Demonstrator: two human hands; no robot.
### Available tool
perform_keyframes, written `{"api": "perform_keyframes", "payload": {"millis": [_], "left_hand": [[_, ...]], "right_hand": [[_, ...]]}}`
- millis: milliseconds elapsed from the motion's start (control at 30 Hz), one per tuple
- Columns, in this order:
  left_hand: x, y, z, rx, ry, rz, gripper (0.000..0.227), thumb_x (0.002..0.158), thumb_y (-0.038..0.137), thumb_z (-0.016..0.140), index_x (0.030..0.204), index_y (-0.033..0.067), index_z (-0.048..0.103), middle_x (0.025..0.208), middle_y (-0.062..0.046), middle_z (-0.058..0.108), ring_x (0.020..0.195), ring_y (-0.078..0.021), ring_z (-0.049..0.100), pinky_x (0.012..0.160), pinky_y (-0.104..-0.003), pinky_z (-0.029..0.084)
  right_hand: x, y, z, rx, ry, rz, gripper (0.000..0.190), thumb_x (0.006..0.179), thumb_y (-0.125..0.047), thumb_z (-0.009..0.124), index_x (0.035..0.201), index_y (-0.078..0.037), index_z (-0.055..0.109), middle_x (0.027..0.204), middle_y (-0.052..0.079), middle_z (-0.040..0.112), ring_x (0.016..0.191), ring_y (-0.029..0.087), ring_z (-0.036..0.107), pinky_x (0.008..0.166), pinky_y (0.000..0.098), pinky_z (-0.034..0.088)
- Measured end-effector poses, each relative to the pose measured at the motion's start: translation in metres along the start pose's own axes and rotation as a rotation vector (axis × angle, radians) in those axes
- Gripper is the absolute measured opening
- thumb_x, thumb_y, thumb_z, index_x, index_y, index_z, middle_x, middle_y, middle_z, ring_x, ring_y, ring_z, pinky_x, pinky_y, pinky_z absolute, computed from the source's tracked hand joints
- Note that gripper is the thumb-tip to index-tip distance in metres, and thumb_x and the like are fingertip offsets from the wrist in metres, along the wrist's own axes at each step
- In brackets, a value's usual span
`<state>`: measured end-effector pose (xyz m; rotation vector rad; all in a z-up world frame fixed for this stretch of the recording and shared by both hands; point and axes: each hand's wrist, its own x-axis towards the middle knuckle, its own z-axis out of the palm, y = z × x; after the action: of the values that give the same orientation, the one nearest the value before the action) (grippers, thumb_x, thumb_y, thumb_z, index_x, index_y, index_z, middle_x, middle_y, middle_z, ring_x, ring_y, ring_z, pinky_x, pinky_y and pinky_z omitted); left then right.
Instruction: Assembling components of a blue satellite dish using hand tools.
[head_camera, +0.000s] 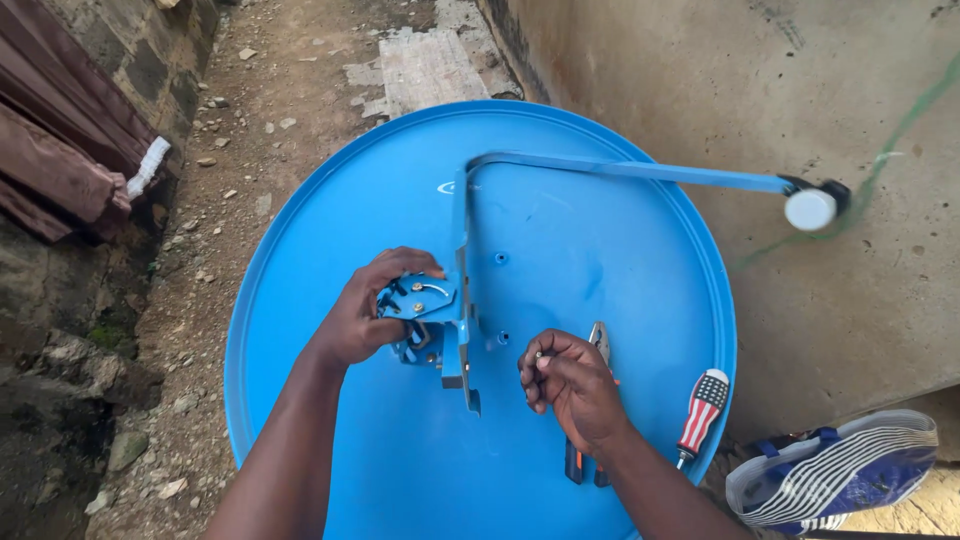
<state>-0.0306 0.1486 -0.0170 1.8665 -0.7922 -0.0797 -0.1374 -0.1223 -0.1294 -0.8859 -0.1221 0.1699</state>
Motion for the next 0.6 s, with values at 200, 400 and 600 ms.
{"api": "perform_keyframes", "payload": {"millis": [200,400,600], "left_hand": [[0.000,0.009,-0.001,0.050,-0.030,0.007,0.081,0.041,0.016,0.057,0.120,0.0135,0.073,0.141,-0.011,0.066,0.138,-0.0318,0.057,0.119,-0.049,0.046],[-0.014,0.025,0.012,0.213,0.086,0.040,0.078,0.052,0.005,0.060,0.129,0.0169,0.072,0.152,-0.011,0.055,0.146,-0.0326,0.048,0.123,-0.052,0.039],[-0.047,0.027,0.052,0.277,0.472,0.057,0.072,0.074,0.009,0.073,0.144,0.0158,0.058,0.157,-0.016,0.045,0.151,-0.0351,0.039,0.121,-0.052,0.036]], "right_hand": [[0.002,0.001,0.025,0.067,0.030,0.178,0.015,0.087,-0.007,0.053,0.094,-0.002,0.065,0.081,0.010,0.066,0.064,0.015,0.060,0.050,0.0290,0.044],[0.004,-0.001,0.044,-0.087,0.125,0.190,0.012,0.090,-0.012,0.073,0.096,-0.001,0.072,0.072,0.003,0.064,0.057,0.009,0.054,0.045,0.0242,0.036],[0.008,0.001,0.046,-0.394,0.062,0.008,0.023,0.088,-0.013,0.079,0.106,0.001,0.077,0.077,0.003,0.074,0.058,0.003,0.053,0.048,0.0208,0.038]]}}
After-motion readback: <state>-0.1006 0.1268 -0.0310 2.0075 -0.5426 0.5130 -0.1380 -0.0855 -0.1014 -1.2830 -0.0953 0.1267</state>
